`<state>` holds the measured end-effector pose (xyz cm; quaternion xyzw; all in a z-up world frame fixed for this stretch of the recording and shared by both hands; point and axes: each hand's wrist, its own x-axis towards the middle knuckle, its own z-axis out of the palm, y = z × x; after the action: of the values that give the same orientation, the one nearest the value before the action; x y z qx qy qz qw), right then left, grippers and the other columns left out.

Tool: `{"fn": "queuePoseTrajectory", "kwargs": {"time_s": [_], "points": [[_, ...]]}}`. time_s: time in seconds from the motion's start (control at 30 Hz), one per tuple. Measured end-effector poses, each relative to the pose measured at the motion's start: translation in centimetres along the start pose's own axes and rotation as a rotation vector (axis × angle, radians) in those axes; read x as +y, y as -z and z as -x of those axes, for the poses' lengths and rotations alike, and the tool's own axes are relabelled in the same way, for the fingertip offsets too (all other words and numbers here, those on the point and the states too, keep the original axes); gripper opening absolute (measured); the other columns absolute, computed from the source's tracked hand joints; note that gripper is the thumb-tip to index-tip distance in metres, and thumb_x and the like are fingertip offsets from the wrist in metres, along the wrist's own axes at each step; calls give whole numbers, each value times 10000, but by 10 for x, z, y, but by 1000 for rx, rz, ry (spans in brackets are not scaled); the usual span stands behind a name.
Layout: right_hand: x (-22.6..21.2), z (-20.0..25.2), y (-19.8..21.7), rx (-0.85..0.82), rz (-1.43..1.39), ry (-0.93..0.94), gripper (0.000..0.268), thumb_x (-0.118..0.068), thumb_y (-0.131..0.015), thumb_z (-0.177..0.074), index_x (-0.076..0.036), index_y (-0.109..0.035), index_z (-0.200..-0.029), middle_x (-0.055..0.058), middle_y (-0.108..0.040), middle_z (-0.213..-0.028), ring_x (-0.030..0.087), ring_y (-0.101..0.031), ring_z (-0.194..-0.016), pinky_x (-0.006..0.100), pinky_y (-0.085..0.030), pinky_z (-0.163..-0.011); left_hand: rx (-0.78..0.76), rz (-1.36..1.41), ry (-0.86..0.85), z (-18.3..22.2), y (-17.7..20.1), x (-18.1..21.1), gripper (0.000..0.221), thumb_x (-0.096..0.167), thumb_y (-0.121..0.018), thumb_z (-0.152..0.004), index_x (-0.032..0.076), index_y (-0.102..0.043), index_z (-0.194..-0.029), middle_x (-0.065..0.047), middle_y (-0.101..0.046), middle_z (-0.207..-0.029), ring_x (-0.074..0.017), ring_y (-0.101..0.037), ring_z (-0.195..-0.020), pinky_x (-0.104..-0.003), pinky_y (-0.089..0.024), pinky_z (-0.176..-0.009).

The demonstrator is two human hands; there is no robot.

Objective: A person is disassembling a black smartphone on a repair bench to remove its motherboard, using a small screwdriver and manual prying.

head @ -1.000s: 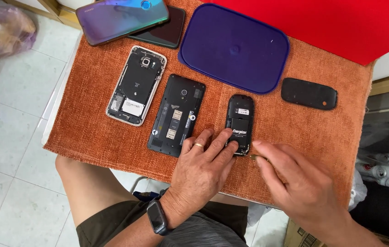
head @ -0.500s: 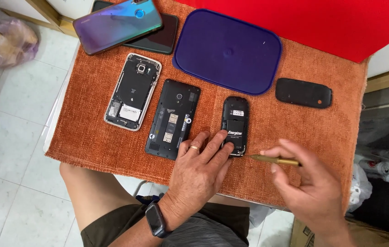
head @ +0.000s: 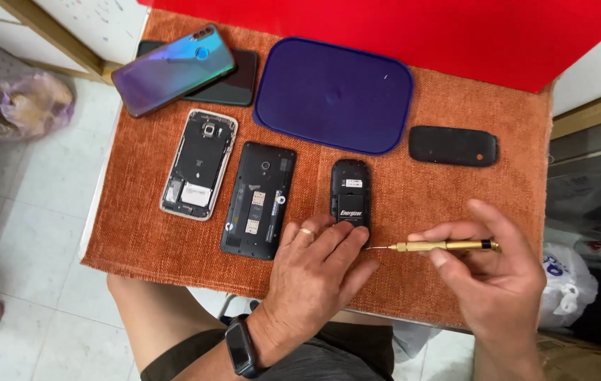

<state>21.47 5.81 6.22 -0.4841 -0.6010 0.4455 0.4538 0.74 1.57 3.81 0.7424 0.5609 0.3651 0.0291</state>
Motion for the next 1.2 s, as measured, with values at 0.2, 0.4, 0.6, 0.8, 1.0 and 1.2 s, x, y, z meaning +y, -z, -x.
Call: {"fn": "queuePoseTrajectory", "kwargs": {"time_s": [0.2,0.4,0.6,0.8,1.0,1.2], "points": [[5,-3,4,12,-102,-57,666,170,-628,-835,9,-466,-1461,240,-730,-996,351,-804,-944,321,-634,-859,30,-8,-95,-17,-4,2,152,182,-838,-935,65,-748,-971,-43,-717,-932,-237,-627,-853,-376,-424,-732],[6,-8,13,150,-151,-123,630,169,-618,-834,48,-492,-1439,269,-728,-1030,377,-775,-936,429,-704,-768,-100,-167,-188,-38,-2,-21,270,-108,-675,-836,156,-682,-890,7,-641,-690,-158,-518,-588,-321,-448,-545],[57,12,46,223,-392,-219,494,65,-592,-928,27,-563,-1419,209,-722,-860,321,-744,-697,401,-674,-602,-197,-253,-24,-125,-36,-87,326,310,-720,-963,170,-633,-681,-75,-645,-641,-359,-607,-608,-492,-462,-556],[106,32,45,335,-536,-239,423,-27,-678,-907,31,-608,-1320,233,-741,-834,301,-719,-517,344,-605,-458,-286,-222,177,-183,-101,-131,328,497,-605,-955,261,-799,-1075,-16,-787,-993,-332,-723,-928,-512,-535,-676],[123,25,65,261,-735,-292,482,-90,-637,-958,-131,-584,-1436,167,-732,-922,240,-742,-663,320,-572,-579,-42,-8,87,-124,22,-89,229,225,-563,-1063,82,-731,-1002,-83,-738,-836,-256,-684,-657,-430,-449,-563],[111,5,58,264,-713,-317,556,-47,-642,-927,-129,-586,-1474,138,-702,-998,256,-719,-802,294,-586,-711,155,198,138,27,16,-19,276,68,-752,-901,108,-718,-1172,-114,-779,-1111,-265,-756,-936,-379,-618,-854]]}}
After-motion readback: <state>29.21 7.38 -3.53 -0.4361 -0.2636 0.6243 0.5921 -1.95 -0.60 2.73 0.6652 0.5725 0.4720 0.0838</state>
